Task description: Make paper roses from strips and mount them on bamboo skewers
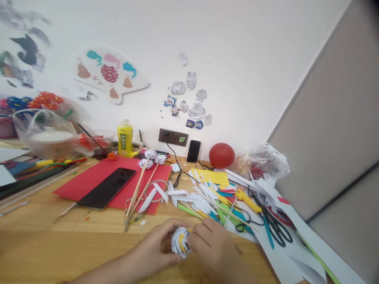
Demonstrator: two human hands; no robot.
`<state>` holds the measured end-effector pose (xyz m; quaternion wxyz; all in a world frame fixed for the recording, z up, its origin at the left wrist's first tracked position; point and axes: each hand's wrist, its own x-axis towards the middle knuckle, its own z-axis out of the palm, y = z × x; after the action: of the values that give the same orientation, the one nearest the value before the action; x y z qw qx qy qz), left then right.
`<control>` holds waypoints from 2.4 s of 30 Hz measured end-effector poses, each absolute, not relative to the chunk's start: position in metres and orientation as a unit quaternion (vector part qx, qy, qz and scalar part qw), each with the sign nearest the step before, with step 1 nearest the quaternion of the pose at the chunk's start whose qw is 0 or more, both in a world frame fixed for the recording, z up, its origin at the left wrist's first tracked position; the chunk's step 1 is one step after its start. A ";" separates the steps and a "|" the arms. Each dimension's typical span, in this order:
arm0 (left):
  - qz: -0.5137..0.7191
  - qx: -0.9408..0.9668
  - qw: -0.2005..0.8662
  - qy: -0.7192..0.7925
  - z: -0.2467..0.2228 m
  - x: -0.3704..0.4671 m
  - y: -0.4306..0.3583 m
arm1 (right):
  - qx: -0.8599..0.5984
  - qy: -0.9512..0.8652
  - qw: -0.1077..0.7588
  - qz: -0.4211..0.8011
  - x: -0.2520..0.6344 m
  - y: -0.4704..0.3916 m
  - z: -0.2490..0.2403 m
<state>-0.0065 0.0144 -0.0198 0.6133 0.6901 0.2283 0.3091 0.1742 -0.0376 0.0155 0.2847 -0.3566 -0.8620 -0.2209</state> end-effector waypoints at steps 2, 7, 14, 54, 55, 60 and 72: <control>0.313 0.687 0.614 0.230 -0.020 -0.006 0.014 | -0.353 -0.858 0.280 -0.247 0.173 -0.041 0.022; 0.314 0.696 0.604 0.230 -0.022 -0.005 0.014 | -0.349 -0.842 0.292 -0.289 0.171 -0.045 0.029; 0.324 0.690 0.604 0.231 -0.021 -0.006 0.013 | -0.327 -0.842 0.280 -0.326 0.171 -0.045 0.027; 0.366 0.631 0.658 0.189 -0.043 0.001 0.018 | -0.390 -0.847 0.359 -0.037 0.170 -0.040 0.028; 0.368 0.644 0.642 0.194 -0.044 0.000 0.018 | -0.391 -0.847 0.359 -0.035 0.169 -0.039 0.027; 0.373 0.681 0.591 0.220 -0.048 -0.004 0.022 | -0.394 -0.841 0.367 -0.056 0.163 -0.038 0.021; 0.367 0.717 0.549 0.225 -0.045 -0.006 0.023 | -0.450 -0.818 0.349 0.080 0.174 -0.037 0.028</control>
<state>-0.0060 0.0226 -0.0453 0.5485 0.7167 0.2254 0.3670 0.1740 -0.0374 0.0276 0.3495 -0.4500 -0.8178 0.0803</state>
